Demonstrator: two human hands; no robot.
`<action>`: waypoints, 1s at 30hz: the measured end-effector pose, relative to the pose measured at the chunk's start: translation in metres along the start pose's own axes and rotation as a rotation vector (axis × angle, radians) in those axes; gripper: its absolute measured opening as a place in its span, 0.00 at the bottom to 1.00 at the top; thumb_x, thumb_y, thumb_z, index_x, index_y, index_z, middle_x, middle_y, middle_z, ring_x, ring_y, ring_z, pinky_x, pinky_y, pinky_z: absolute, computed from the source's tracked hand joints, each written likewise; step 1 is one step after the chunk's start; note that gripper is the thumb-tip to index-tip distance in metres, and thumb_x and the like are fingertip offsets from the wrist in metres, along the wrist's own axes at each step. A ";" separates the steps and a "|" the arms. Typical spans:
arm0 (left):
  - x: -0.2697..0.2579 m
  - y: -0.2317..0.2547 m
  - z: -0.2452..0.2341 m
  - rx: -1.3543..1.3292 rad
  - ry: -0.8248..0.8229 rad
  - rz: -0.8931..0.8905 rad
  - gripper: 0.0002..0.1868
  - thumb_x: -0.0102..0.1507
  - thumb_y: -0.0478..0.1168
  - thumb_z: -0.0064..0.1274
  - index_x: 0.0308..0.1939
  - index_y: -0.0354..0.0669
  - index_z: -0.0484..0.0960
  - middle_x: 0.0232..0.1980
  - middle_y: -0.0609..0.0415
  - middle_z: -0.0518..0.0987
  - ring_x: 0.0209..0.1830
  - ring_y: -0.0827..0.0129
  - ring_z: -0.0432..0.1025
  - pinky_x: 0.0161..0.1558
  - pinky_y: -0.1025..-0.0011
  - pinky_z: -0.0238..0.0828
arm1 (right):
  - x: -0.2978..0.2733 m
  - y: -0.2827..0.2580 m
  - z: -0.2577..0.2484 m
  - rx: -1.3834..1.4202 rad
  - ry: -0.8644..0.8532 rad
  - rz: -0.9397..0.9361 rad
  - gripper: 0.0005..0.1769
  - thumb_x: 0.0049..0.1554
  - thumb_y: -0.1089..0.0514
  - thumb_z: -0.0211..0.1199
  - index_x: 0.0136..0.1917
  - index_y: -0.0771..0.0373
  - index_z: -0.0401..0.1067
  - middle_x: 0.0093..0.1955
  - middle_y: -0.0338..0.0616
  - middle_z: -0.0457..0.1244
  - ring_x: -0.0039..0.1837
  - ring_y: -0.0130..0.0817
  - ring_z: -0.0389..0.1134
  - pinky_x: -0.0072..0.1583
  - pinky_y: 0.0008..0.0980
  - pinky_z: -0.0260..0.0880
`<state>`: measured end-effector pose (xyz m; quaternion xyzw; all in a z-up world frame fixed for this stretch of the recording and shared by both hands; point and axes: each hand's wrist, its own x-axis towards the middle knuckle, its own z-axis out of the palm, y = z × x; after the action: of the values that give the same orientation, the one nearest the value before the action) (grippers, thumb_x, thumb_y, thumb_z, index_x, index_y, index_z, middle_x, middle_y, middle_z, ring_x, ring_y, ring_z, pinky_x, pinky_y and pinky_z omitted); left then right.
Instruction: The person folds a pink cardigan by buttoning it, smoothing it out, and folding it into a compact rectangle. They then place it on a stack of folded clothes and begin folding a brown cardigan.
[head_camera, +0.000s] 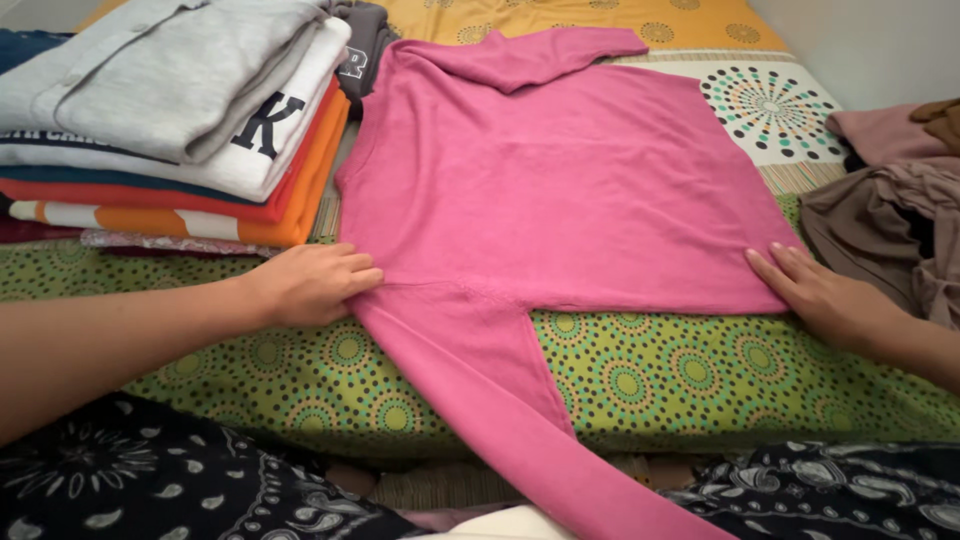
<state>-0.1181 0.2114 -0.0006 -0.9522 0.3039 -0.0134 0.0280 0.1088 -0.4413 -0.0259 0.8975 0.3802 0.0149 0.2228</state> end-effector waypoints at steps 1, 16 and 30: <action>-0.003 0.001 -0.001 -0.005 -0.034 -0.006 0.18 0.51 0.39 0.60 0.44 0.43 0.76 0.43 0.50 0.78 0.48 0.51 0.73 0.49 0.54 0.72 | -0.004 0.003 -0.002 0.003 -0.024 -0.023 0.52 0.52 0.65 0.50 0.84 0.51 0.34 0.83 0.62 0.42 0.80 0.52 0.48 0.66 0.39 0.66; 0.000 -0.001 -0.004 -0.330 0.033 -0.685 0.14 0.64 0.45 0.45 0.46 0.39 0.77 0.52 0.40 0.75 0.55 0.45 0.72 0.57 0.49 0.70 | -0.003 0.051 0.019 0.461 -0.314 0.454 0.33 0.51 0.55 0.57 0.70 0.51 0.73 0.65 0.47 0.72 0.60 0.44 0.75 0.62 0.40 0.75; 0.083 -0.037 0.073 0.101 0.418 -1.185 0.15 0.68 0.34 0.46 0.60 0.44 0.69 0.61 0.37 0.66 0.53 0.41 0.73 0.50 0.47 0.74 | 0.151 0.059 0.058 0.526 0.143 0.977 0.39 0.67 0.33 0.49 0.69 0.73 0.65 0.63 0.76 0.64 0.64 0.73 0.65 0.62 0.65 0.64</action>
<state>-0.0263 0.1965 -0.0708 -0.9337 -0.2770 -0.2270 0.0008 0.2676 -0.3961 -0.0753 0.9915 -0.0748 0.0820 -0.0679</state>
